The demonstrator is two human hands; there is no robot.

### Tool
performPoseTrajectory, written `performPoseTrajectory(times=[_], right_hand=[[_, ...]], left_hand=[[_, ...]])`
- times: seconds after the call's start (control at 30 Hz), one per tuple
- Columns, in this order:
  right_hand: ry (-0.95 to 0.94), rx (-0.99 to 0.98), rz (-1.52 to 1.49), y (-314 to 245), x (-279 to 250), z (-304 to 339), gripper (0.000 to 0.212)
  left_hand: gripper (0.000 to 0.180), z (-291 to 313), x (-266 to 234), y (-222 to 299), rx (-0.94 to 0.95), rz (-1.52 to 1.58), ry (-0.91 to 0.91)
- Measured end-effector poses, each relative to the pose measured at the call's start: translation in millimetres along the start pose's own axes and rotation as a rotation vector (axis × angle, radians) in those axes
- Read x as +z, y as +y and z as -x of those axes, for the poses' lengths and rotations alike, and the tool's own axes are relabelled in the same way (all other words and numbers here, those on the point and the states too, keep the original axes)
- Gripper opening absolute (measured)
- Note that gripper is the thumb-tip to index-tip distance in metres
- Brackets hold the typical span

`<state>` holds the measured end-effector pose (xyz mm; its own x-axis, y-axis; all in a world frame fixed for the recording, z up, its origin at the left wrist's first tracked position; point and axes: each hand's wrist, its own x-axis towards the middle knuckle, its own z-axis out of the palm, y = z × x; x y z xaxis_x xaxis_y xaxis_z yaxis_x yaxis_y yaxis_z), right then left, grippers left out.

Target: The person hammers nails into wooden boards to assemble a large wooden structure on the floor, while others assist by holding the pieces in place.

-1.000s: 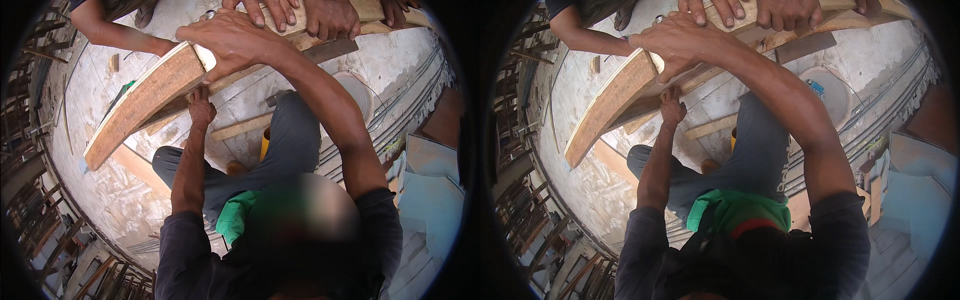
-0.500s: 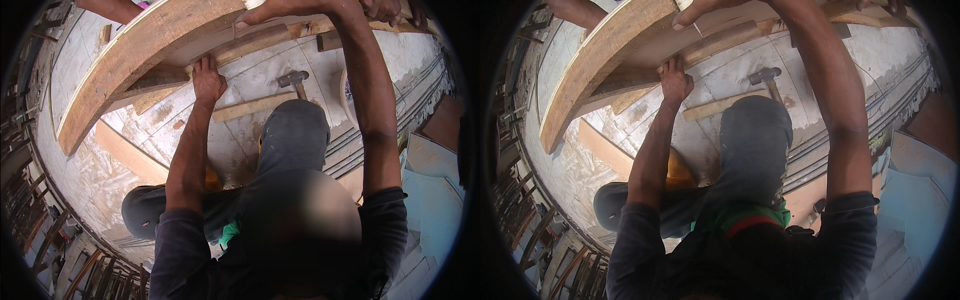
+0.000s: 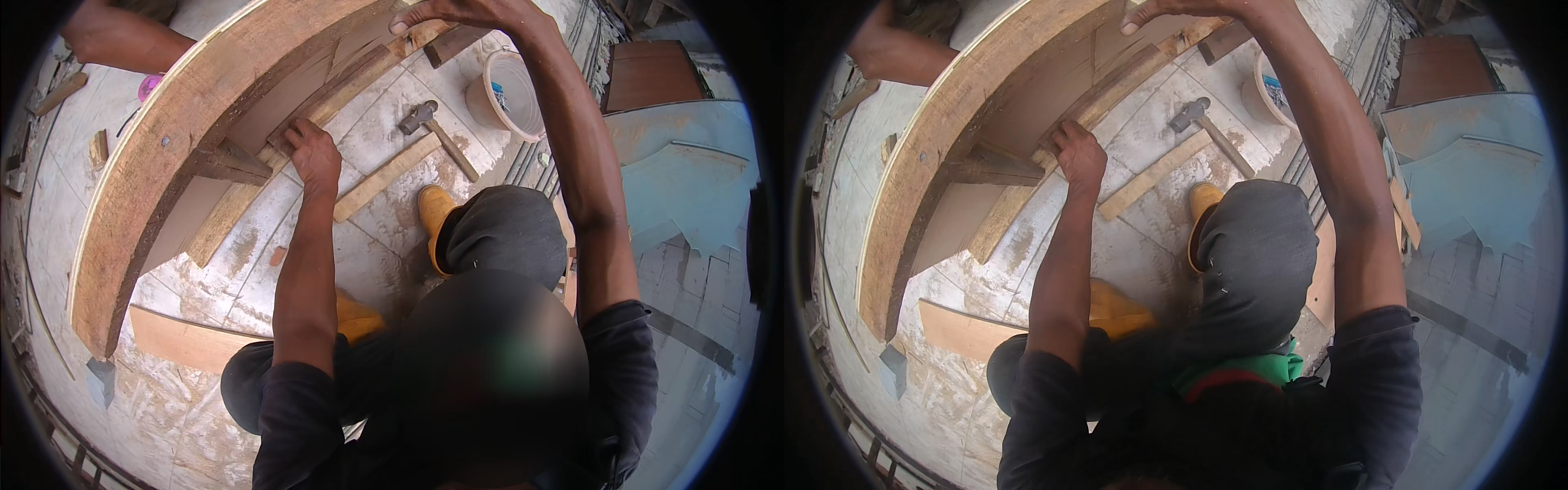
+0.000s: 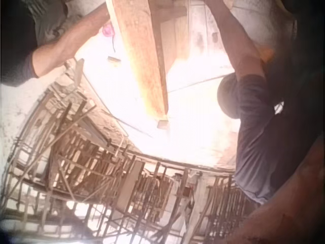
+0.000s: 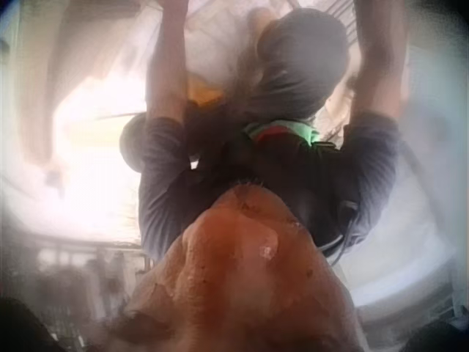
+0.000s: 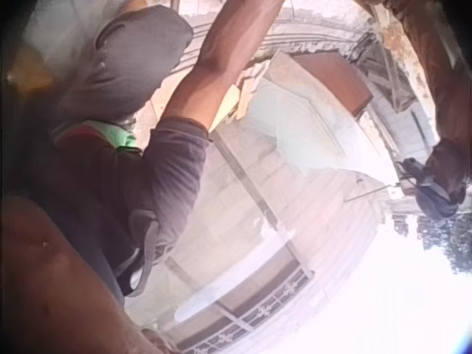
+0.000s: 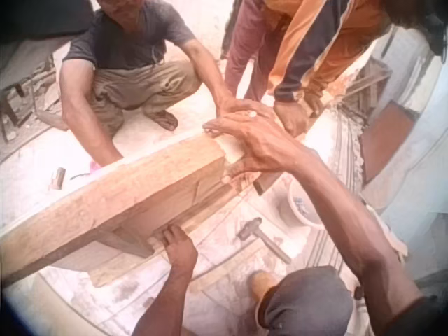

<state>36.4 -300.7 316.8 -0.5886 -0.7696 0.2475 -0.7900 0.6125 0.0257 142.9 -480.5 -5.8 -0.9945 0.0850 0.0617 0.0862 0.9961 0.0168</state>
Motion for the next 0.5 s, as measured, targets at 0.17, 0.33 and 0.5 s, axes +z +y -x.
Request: performPoseTrajectory(times=[0.17,0.33,0.5], right_hand=[[-0.092,0.056,0.040,6,-1,-15,0.102],[-0.259,0.029,0.081,3,-12,-28,0.103],[-0.197,-0.010,0.020,23,4,-25,0.098]], left_hand=[[0.042,5,6,-5,0.060,0.030,0.009],[0.050,6,3,-9,0.023,0.078,-0.030],[0.047,4,7,-14,0.038,0.073,0.026]])
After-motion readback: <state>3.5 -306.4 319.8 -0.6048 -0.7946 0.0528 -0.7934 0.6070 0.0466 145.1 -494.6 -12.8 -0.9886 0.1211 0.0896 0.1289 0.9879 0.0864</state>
